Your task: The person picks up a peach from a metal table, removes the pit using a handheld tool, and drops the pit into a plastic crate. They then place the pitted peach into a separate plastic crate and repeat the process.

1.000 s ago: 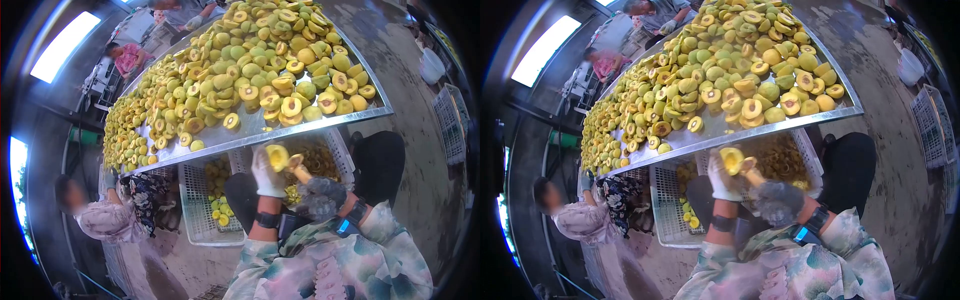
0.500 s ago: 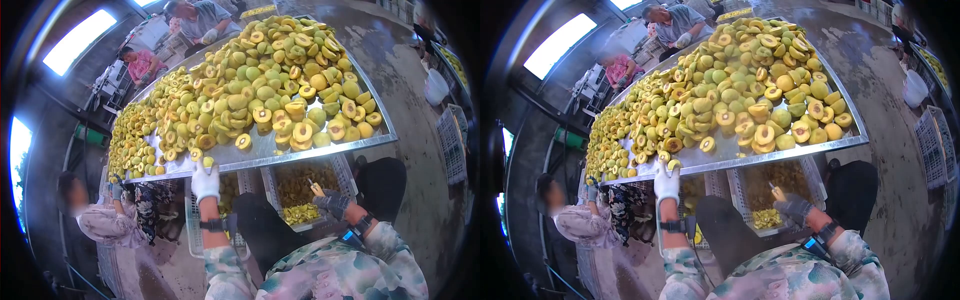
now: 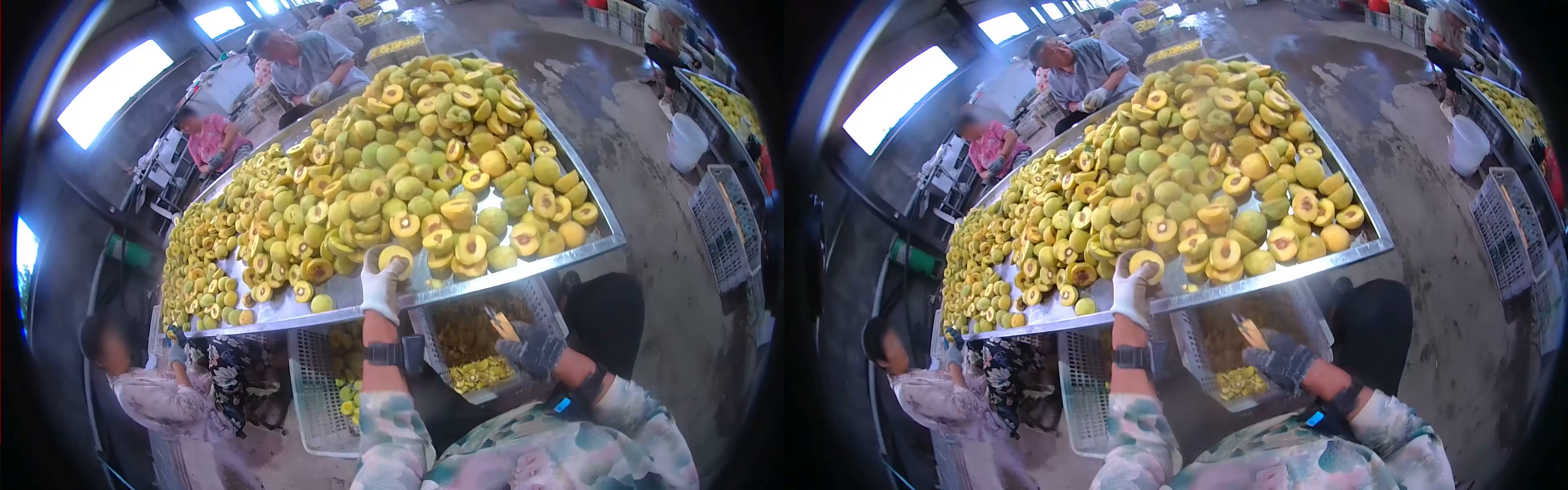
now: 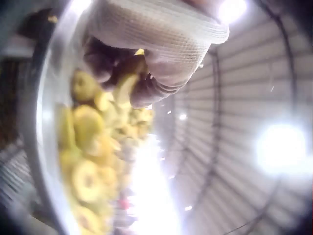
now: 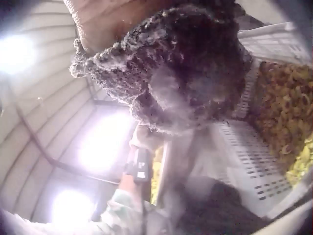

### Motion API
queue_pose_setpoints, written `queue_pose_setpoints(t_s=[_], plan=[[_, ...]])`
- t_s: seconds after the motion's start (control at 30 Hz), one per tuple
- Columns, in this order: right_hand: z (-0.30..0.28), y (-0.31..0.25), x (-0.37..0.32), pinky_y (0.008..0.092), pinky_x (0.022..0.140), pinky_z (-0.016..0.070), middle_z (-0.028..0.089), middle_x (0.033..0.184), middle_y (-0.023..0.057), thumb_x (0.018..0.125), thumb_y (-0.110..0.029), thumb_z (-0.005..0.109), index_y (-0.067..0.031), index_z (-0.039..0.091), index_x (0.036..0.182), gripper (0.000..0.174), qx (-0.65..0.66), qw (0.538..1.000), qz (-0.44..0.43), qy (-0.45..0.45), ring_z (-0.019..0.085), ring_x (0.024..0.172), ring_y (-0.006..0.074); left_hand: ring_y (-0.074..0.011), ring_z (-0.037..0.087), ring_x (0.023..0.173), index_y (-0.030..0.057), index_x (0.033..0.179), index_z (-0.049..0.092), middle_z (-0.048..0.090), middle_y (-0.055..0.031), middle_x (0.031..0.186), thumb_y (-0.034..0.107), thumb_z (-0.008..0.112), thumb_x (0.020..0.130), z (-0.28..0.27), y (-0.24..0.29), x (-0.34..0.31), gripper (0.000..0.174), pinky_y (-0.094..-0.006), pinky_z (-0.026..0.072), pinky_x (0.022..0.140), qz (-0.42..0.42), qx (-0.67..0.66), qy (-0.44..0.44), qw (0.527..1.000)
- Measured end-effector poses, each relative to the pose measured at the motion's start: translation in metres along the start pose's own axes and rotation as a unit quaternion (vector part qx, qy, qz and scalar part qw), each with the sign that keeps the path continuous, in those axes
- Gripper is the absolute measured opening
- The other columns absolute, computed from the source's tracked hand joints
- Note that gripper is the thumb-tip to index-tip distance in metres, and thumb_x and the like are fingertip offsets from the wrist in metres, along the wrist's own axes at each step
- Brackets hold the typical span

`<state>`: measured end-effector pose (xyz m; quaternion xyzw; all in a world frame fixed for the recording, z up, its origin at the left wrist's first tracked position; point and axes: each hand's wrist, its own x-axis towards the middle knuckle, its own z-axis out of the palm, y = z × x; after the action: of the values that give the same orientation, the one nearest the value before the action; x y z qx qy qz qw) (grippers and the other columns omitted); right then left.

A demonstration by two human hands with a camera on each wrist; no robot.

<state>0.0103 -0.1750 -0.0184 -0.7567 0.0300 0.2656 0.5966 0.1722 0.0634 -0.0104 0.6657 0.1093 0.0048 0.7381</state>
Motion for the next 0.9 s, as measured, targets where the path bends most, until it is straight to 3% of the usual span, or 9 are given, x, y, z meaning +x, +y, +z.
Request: queue_pose_setpoints(t_s=[0.07, 0.17, 0.2, 0.3, 0.4, 0.47, 0.5, 0.6, 0.9], plan=[[0.005, -0.026, -0.006, 0.0302, 0.05, 0.0426, 0.053, 0.065, 0.0028, 0.084, -0.028, 0.059, -0.0058, 0.053, 0.096, 0.025, -0.031, 0.998, -0.047, 0.005, 0.051, 0.054, 0.0121, -0.0168, 0.053, 0.047, 0.0124, 0.105, 0.044, 0.056, -0.0065, 0.077, 0.003, 0.058, 0.076, 0.022, 0.018, -0.047, 0.033, -0.0248, 0.0408, 0.035, -0.02, -0.169, -0.008, 0.985], [0.023, -0.028, -0.004, 0.0307, 0.05, 0.0427, 0.053, 0.064, 0.0037, 0.083, -0.025, 0.061, -0.0055, 0.053, 0.097, 0.025, -0.004, 0.992, -0.129, 0.01, 0.052, 0.053, 0.0134, -0.0182, 0.052, 0.043, 0.0123, 0.104, 0.042, 0.054, -0.0082, 0.074, 0.01, 0.053, 0.081, 0.026, 0.012, -0.078, 0.025, -0.023, 0.0377, 0.033, -0.036, -0.117, -0.015, 0.992], [0.027, -0.032, -0.006, 0.0307, 0.05, 0.0427, 0.053, 0.064, 0.0037, 0.083, -0.025, 0.061, -0.0055, 0.053, 0.097, 0.025, -0.001, 0.992, -0.128, 0.008, 0.052, 0.053, 0.0134, -0.0162, 0.056, 0.057, 0.0122, 0.103, 0.041, 0.054, -0.0083, 0.083, 0.017, 0.056, 0.084, 0.025, 0.006, -0.085, 0.025, -0.0239, 0.0423, 0.039, -0.007, -0.105, -0.028, 0.994], [0.037, -0.031, -0.011, 0.0297, 0.052, 0.0432, 0.054, 0.068, 0.0057, 0.083, -0.025, 0.061, -0.0044, 0.053, 0.102, 0.028, 0.061, 0.978, -0.199, 0.004, 0.053, 0.057, 0.0141, -0.0152, 0.057, 0.062, 0.0111, 0.103, 0.042, 0.054, -0.0078, 0.085, 0.021, 0.056, 0.086, 0.03, -0.001, -0.104, 0.024, -0.0233, 0.0463, 0.046, 0.038, -0.111, -0.03, 0.993], [0.043, -0.04, -0.021, 0.0324, 0.057, 0.0449, 0.057, 0.074, 0.0096, 0.083, -0.023, 0.06, -0.003, 0.053, 0.105, 0.03, 0.142, 0.975, -0.169, -0.024, 0.056, 0.064, 0.0186, -0.0182, 0.058, 0.063, 0.0113, 0.103, 0.043, 0.053, -0.0096, 0.085, 0.018, 0.049, 0.089, 0.033, -0.004, -0.12, 0.016, -0.0223, 0.0445, 0.042, 0.036, -0.138, -0.015, 0.99], [0.043, -0.036, -0.021, 0.034, 0.061, 0.0454, 0.058, 0.078, 0.0121, 0.083, -0.022, 0.059, -0.0022, 0.054, 0.106, 0.031, 0.075, 0.98, -0.182, -0.002, 0.057, 0.068, 0.0221, -0.0223, 0.058, 0.064, 0.0108, 0.104, 0.04, 0.053, -0.0111, 0.086, 0.014, 0.048, 0.089, 0.036, -0.004, -0.131, 0.018, -0.0271, 0.0501, 0.051, -0.002, -0.171, -0.013, 0.985], [0.043, -0.034, -0.021, 0.0357, 0.065, 0.046, 0.06, 0.082, 0.0146, 0.083, -0.022, 0.059, -0.0014, 0.054, 0.107, 0.032, 0.006, 0.981, -0.194, 0.018, 0.058, 0.073, 0.0256, -0.0271, 0.06, 0.07, 0.009, 0.103, 0.037, 0.053, -0.0134, 0.089, 0.01, 0.049, 0.088, 0.037, -0.008, -0.132, 0.019, -0.0332, 0.0527, 0.06, 0.048, -0.191, -0.043, 0.979], [0.047, -0.034, -0.025, 0.038, 0.072, 0.0457, 0.06, 0.089, 0.0185, 0.082, -0.022, 0.058, -0.0005, 0.054, 0.106, 0.032, 0.041, 0.983, -0.177, 0.024, 0.058, 0.082, 0.0308, -0.0299, 0.061, 0.075, 0.0073, 0.101, 0.036, 0.054, -0.0147, 0.091, 0.005, 0.049, 0.086, 0.035, -0.014, -0.137, 0.019, -0.0369, 0.053, 0.065, 0.063, -0.213, -0.035, 0.974], [0.052, -0.026, -0.028, 0.0388, 0.076, 0.045, 0.058, 0.096, 0.0206, 0.083, -0.024, 0.059, -0.0011, 0.053, 0.109, 0.035, -0.06, 0.981, -0.176, 0.051, 0.057, 0.089, 0.0349, -0.0311, 0.062, 0.077, 0.0063, 0.096, 0.034, 0.053, -0.0158, 0.09, 0.01, 0.054, 0.087, 0.038, -0.021, -0.152, 0.021, -0.037, 0.0549, 0.058, 0.104, -0.206, -0.042, 0.972]])
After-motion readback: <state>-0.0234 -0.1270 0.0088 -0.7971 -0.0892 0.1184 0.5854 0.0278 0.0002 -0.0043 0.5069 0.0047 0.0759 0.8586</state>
